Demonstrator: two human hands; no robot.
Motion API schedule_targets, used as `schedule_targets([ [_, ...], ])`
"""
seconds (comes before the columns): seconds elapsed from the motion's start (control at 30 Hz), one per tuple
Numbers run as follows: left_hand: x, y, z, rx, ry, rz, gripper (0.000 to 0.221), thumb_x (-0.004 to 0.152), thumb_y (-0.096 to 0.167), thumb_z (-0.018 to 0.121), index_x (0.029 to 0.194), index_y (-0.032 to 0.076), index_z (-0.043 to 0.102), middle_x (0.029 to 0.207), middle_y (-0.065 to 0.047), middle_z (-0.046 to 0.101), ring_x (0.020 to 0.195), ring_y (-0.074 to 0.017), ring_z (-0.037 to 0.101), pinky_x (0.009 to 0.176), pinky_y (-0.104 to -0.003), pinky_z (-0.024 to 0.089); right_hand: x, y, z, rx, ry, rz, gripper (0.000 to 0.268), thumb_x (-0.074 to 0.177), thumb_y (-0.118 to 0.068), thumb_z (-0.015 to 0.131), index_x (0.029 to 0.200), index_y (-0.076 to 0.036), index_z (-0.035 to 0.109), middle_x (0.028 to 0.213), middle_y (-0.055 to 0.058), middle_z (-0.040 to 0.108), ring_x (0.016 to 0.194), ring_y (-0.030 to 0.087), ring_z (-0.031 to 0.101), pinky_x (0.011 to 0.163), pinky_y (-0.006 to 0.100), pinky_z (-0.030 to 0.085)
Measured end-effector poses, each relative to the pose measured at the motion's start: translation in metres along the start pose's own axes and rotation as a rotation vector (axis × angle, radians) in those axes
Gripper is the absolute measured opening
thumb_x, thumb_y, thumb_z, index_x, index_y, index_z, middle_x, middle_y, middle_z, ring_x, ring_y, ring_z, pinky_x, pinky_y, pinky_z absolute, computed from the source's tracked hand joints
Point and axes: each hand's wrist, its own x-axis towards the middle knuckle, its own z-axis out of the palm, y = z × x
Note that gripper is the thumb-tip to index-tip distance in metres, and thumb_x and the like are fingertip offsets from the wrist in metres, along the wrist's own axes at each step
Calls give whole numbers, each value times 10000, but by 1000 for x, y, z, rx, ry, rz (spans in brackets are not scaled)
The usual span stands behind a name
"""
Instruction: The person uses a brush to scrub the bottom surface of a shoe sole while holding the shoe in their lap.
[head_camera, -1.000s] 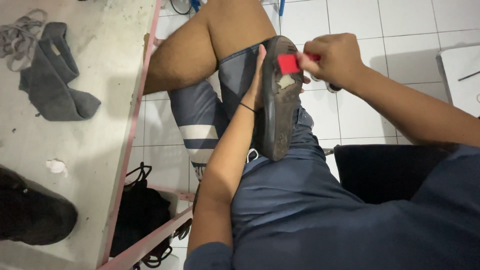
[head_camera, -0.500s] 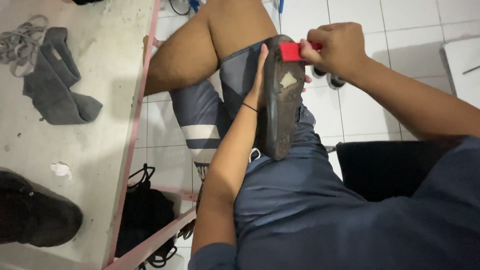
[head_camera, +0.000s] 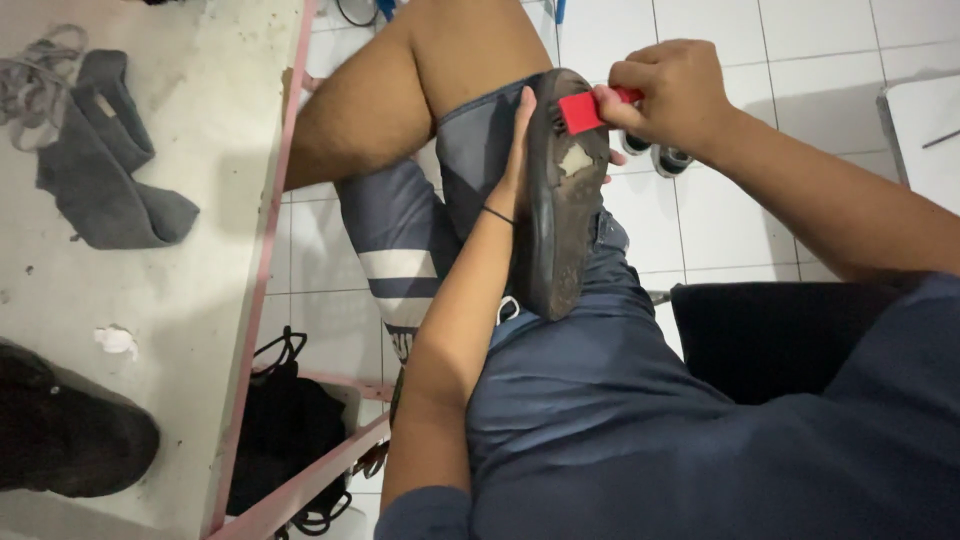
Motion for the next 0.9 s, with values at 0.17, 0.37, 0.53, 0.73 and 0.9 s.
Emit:
schedule_targets([
  [0.17, 11, -5, -13, -9, -144, 110, 1016, 900, 853, 359, 1540, 69, 446, 1494, -255, 512, 1104, -474, 678, 842, -560, 592, 7, -6, -13, -47, -69, 111, 369, 1074, -310, 674, 730, -180, 636, 584, -53, 520, 544, 128, 501, 506, 281, 316],
  [0.37, 15, -13, -12, -59, 0, 204, 708, 958, 714, 474, 1124, 48, 644, 1019, -151, 661, 937, -263, 632, 851, -373, 480, 7, -33, -25, 5, 85, -241, 484, 1114, -340, 586, 656, -183, 571, 523, -36, 442, 479, 119, 455, 483, 273, 391],
  [0.53, 4, -3, -5, -48, -75, 7, 1097, 833, 877, 400, 1503, 10, 445, 1081, -448, 645, 786, -446, 708, 696, -506, 603, 10, 18, -3, -36, 40, -220, 550, 1158, -368, 535, 635, -202, 571, 497, -66, 389, 446, 111, 420, 435, 256, 306],
  [0.73, 13, -2, -7, -25, -53, 94, 918, 913, 790, 421, 1459, 55, 478, 1324, -283, 602, 934, -464, 713, 686, -520, 600, 17, 0, -15, 266, -311, 458, 467, 1112, -234, 634, 666, -101, 594, 490, -15, 411, 477, 129, 351, 495, 301, 255],
  [0.9, 8, -6, -1, 124, -199, 228, 896, 982, 753, 375, 1503, 32, 484, 1419, -337, 558, 950, -461, 729, 799, -483, 625, 4, 7, -9, 179, -191, 152, 499, 1148, -209, 632, 655, -170, 567, 518, -63, 430, 499, 73, 418, 485, 229, 319],
])
